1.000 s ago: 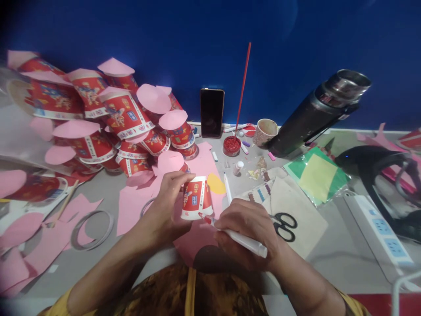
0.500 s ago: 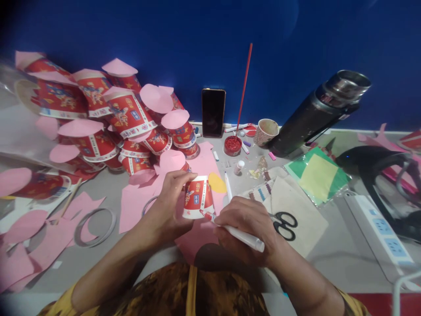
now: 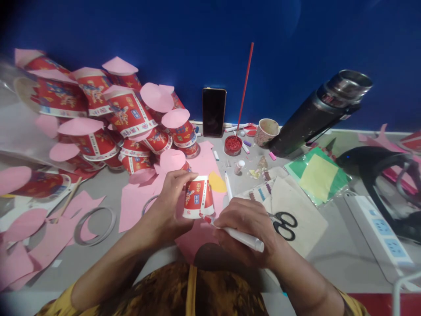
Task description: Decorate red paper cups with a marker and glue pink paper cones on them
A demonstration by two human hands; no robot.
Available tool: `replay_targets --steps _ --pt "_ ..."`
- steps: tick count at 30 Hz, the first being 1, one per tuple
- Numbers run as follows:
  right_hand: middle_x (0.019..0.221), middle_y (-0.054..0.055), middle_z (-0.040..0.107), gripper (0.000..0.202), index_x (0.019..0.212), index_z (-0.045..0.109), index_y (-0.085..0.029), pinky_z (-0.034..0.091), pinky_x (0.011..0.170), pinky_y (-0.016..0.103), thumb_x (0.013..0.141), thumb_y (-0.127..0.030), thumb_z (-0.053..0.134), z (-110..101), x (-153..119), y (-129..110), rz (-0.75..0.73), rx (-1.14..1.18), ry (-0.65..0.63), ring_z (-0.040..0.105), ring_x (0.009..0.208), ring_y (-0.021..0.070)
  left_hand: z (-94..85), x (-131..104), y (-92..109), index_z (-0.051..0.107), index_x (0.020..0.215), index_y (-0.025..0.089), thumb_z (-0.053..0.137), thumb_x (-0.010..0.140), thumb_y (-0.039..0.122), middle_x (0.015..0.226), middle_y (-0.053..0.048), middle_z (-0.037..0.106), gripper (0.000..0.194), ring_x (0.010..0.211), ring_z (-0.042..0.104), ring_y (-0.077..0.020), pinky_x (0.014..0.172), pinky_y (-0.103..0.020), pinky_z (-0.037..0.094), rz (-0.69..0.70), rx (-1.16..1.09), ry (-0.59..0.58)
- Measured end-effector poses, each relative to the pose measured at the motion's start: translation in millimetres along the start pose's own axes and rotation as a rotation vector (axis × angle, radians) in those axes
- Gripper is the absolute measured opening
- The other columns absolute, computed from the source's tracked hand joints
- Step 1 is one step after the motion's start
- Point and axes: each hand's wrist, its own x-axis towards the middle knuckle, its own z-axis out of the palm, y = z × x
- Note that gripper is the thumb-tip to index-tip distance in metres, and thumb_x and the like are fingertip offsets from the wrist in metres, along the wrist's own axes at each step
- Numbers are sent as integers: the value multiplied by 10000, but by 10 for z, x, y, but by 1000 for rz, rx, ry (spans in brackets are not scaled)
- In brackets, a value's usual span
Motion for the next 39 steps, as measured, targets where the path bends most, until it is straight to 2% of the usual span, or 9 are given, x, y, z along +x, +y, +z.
replay_targets --steps 5,10,17,24,30,39 --pt "756 28 750 158 1014 685 -203 533 588 324 881 -118 674 7 -10 10 -21 -14 2 686 615 188 22 -4 -5 427 1433 291 757 650 106 1436 -113 421 869 1404 504 -364 1178 -557 486 -2 3 -3" --pt "743 28 733 127 992 678 -192 527 589 315 894 -113 661 -11 -11 -4 -6 -18 -12 678 618 177 30 -17 -23 412 1451 288 771 664 131 1440 -111 413 879 1402 507 -349 1178 -527 493 15 7 -5" --pt "723 26 709 154 989 682 -187 514 585 331 875 -85 665 -20 -17 -6 -3 -36 47 658 601 185 27 -3 -20 432 1430 278 762 676 115 1389 -108 445 839 1385 503 -340 1191 -535 477 40 45 11" --pt "735 26 717 150 989 672 -188 504 587 315 880 -87 652 -24 -6 -18 6 10 -1 668 617 175 37 -7 -25 419 1435 275 777 685 150 1428 -110 412 841 1392 508 -327 1193 -503 480 16 22 -11" --pt "737 26 726 96 969 665 -178 506 607 307 901 -110 666 -7 -21 -7 -6 -16 -3 662 618 166 49 -20 -37 391 1473 282 758 661 99 1446 -100 407 909 1412 500 -317 1191 -475 487 28 43 2" --pt "761 41 727 131 996 671 -152 508 632 308 887 -80 660 -4 -31 14 -24 29 7 666 649 167 30 -13 2 418 1446 258 733 690 112 1409 -107 431 831 1383 517 -310 1172 -478 502 39 47 17"
